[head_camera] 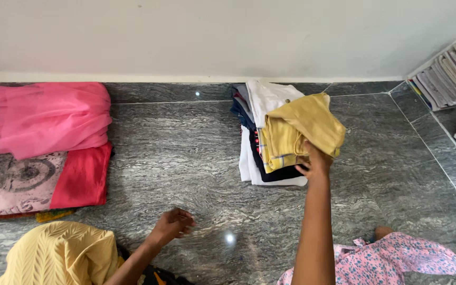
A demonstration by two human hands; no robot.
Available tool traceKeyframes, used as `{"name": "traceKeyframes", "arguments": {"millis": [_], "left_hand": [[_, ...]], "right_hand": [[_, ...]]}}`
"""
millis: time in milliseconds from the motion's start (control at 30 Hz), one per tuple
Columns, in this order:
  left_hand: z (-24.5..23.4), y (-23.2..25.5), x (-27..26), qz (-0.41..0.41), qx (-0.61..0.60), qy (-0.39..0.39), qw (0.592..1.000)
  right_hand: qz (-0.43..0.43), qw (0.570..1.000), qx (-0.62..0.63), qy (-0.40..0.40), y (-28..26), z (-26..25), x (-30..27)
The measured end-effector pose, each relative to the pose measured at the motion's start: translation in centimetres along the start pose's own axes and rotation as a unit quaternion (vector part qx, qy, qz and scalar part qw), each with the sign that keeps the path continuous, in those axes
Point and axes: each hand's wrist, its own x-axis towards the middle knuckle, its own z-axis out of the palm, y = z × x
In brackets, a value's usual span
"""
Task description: The person folds various garments including a yellow top, a polka-dotted dress, a pink t-shirt, and a blue garment, stacking them neatly on the floor.
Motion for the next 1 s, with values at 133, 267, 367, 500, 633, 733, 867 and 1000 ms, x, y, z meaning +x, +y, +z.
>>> {"name": "traceKeyframes", "arguments": {"millis": [133,267,367,500,633,733,867,1000], "left_hand": [[0.7,0.2,-0.1,0.004,0.043,-0.016,0.999],[1.1,1.2,-1.2,-0.004,0.074,-0.021,0.997],[1.2,1.8,-1.9,0.003,0.058,-0.024,0.998],[0.9,2.7,-2.5,0.002,0.082,-0.018,0.996],[0.7,2.7,-2.6,0.027,0.058,-0.015,0.998],[0.6,3.0,-2.3,0.043,0.056,-0.013,0.997],[0.4,3.1,-2.1,0.074,0.071,0.003,0.995],[-0.7,2.9,-2.0,0.112,0.039,0.032,0.992]], "right_hand": [[-0.133,0.938,-0.201,0.248,-1.7,0.2,-0.7],[-0.345,0.875,-0.267,0.211,-4.0,3.0,-1.3],[-0.348,0.868,-0.321,0.146,-4.6,6.9,-1.3],[-0.272,0.864,-0.418,0.067,-3.0,11.2,-1.2],[-0.34,0.83,-0.429,0.109,-0.4,13.0,-1.1],[-0.338,0.831,-0.428,0.114,-0.2,12.7,-1.3],[-0.289,0.849,-0.435,0.078,-1.9,12.0,-2.3],[-0.334,0.871,-0.343,0.115,-0.3,9.9,-5.7]]}}
